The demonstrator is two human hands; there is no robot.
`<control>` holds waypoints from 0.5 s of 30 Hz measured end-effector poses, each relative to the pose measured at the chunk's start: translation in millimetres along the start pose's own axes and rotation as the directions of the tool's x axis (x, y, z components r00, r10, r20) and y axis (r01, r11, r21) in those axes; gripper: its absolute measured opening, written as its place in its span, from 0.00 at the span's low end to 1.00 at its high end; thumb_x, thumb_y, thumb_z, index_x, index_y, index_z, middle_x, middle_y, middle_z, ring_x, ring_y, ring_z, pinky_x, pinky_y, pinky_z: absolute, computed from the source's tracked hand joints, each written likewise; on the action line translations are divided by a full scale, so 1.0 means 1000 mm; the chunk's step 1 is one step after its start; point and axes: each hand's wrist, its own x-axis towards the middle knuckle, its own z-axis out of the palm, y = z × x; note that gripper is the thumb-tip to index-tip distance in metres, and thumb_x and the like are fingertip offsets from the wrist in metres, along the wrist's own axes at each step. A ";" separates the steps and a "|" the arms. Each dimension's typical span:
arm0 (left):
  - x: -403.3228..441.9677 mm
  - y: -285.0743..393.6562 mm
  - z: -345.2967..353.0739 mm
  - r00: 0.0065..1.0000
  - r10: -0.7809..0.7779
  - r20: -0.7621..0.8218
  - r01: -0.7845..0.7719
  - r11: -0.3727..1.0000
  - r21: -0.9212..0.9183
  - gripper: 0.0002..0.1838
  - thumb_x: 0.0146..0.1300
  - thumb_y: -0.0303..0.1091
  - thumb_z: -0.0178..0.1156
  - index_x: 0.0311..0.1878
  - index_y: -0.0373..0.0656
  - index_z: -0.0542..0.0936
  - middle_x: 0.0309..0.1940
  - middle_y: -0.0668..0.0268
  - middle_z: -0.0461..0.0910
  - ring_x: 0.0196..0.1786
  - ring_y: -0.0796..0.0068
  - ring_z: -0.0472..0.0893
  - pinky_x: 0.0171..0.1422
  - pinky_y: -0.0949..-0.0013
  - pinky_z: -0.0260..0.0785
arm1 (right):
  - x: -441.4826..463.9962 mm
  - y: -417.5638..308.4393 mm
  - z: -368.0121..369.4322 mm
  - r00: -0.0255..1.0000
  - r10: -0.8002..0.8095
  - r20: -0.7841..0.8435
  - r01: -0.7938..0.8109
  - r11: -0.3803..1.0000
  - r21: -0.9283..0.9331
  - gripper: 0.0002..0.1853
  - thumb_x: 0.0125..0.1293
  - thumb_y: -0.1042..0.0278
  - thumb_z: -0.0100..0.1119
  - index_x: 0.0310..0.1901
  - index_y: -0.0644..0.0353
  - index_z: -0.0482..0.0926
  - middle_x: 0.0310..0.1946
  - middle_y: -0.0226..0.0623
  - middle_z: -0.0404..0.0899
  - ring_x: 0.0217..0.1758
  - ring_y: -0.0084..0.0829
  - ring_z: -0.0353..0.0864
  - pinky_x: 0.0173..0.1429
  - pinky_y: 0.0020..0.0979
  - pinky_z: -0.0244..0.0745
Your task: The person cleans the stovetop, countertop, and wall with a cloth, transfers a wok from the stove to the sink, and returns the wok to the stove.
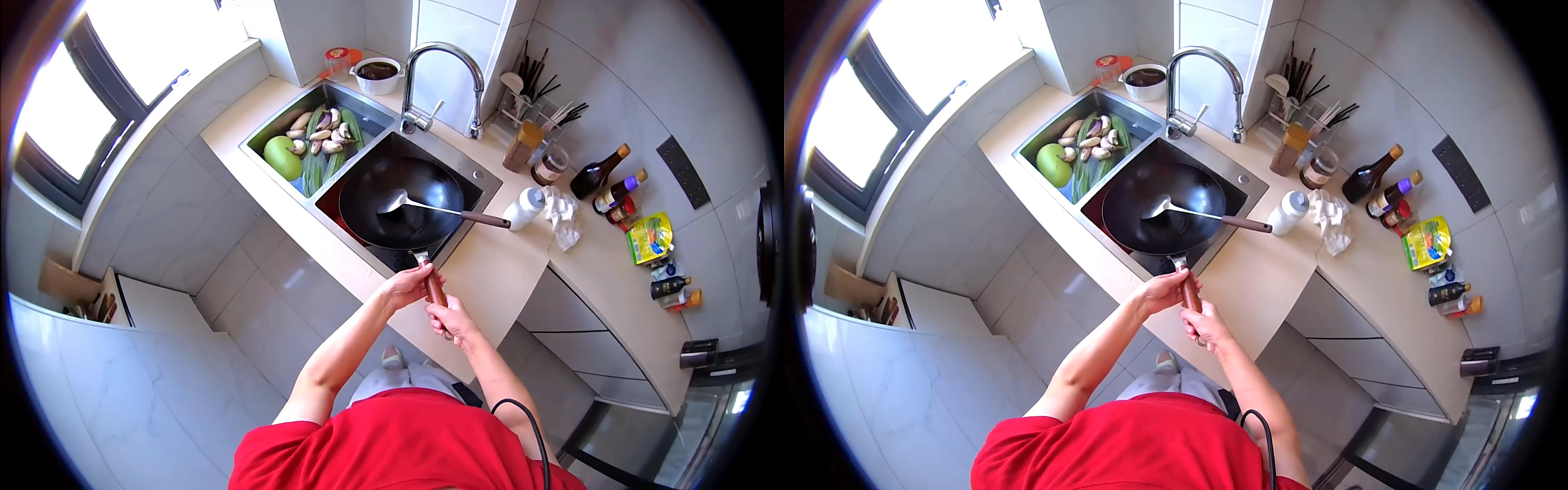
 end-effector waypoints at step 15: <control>0.039 0.014 -0.037 0.985 -0.129 -0.118 0.107 0.979 -0.172 0.13 0.72 0.39 0.45 0.47 0.36 0.69 0.45 0.54 0.76 0.51 0.61 0.76 0.62 0.58 0.67 | 0.053 0.006 0.001 0.994 0.079 -0.069 -0.080 0.997 -0.015 0.07 0.57 0.74 0.55 0.30 0.58 0.66 0.18 0.26 0.66 0.14 0.14 0.64 0.14 0.19 0.61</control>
